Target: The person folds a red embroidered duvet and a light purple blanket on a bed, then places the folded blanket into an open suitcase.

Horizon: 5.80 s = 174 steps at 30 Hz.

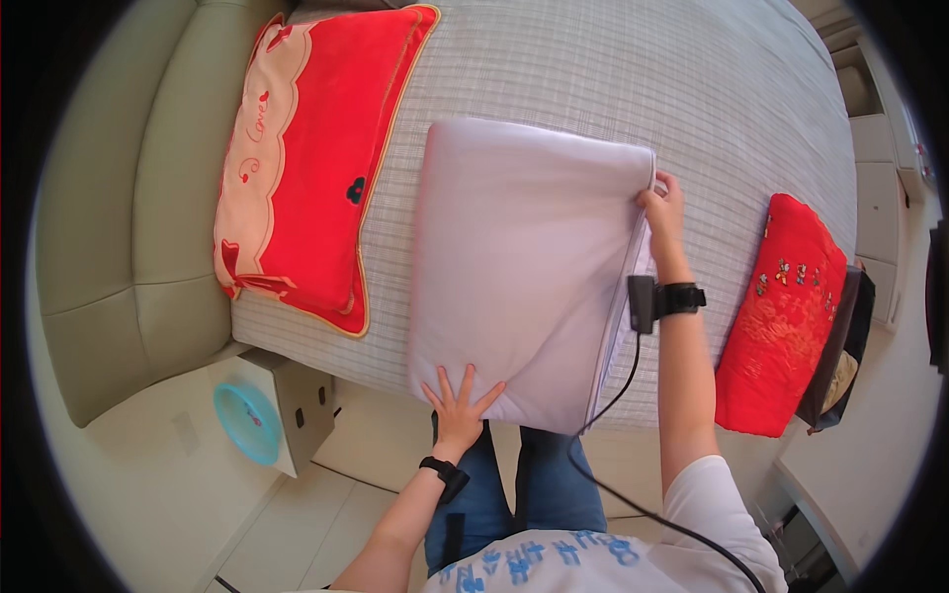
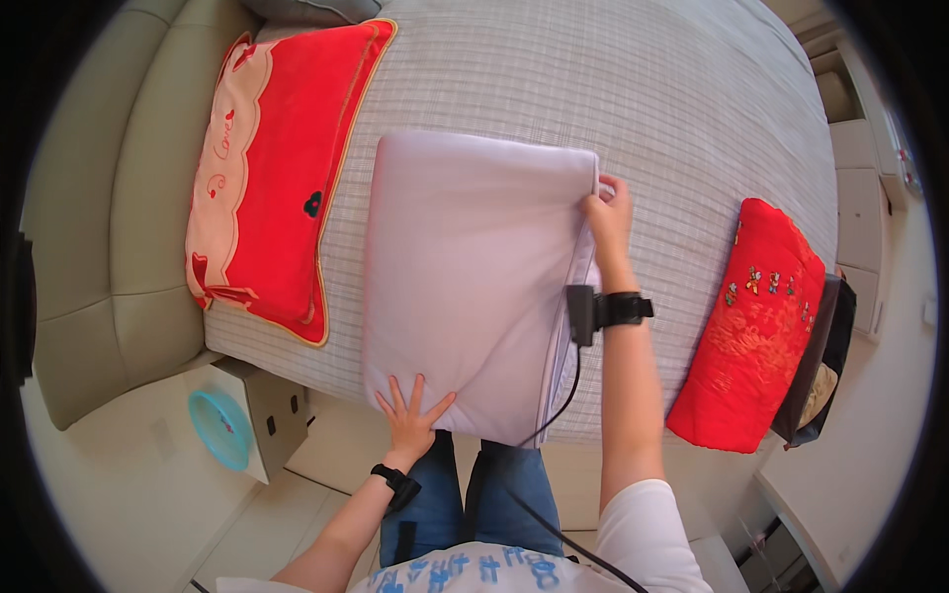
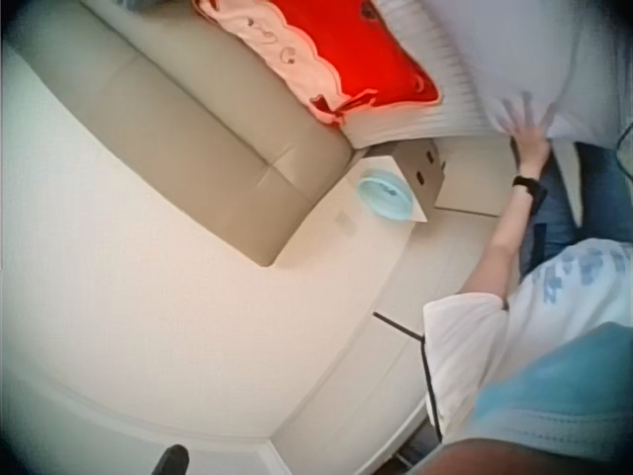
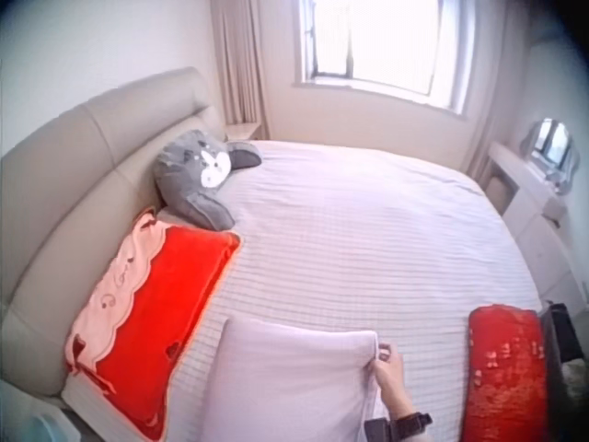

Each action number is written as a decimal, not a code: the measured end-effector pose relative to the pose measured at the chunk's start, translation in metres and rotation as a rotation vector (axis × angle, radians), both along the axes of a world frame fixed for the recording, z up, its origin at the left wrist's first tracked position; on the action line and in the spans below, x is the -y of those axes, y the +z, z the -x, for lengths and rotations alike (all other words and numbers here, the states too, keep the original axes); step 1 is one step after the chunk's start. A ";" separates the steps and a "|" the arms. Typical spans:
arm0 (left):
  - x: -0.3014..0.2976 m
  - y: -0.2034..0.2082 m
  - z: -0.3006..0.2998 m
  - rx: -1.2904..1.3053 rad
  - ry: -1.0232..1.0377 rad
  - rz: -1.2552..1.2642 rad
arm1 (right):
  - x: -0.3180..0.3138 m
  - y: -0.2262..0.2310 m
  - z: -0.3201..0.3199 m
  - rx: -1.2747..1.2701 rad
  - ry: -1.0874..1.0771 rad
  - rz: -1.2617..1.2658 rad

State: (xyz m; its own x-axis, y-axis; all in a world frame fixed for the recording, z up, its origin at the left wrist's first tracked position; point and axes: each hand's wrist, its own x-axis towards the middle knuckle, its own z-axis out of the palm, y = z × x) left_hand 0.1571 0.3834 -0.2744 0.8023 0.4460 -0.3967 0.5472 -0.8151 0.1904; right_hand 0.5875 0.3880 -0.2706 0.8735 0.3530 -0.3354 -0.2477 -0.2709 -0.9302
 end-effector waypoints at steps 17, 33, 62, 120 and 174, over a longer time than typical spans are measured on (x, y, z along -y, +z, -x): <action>0.021 -0.009 -0.012 0.354 1.292 0.190 | -0.012 -0.046 0.032 -0.245 0.138 0.241; 0.035 -0.047 0.012 0.637 1.984 1.604 | 0.018 -0.079 0.027 -0.080 -0.076 0.313; 0.066 -0.067 -0.028 0.556 2.006 1.755 | -0.079 0.003 0.006 0.805 0.581 0.276; -0.106 0.023 0.053 0.365 1.004 0.809 | 0.207 0.013 0.219 -0.455 0.038 0.276; 0.354 0.052 -0.553 -0.173 0.327 0.715 | 0.497 0.024 0.096 -0.305 -1.168 -0.157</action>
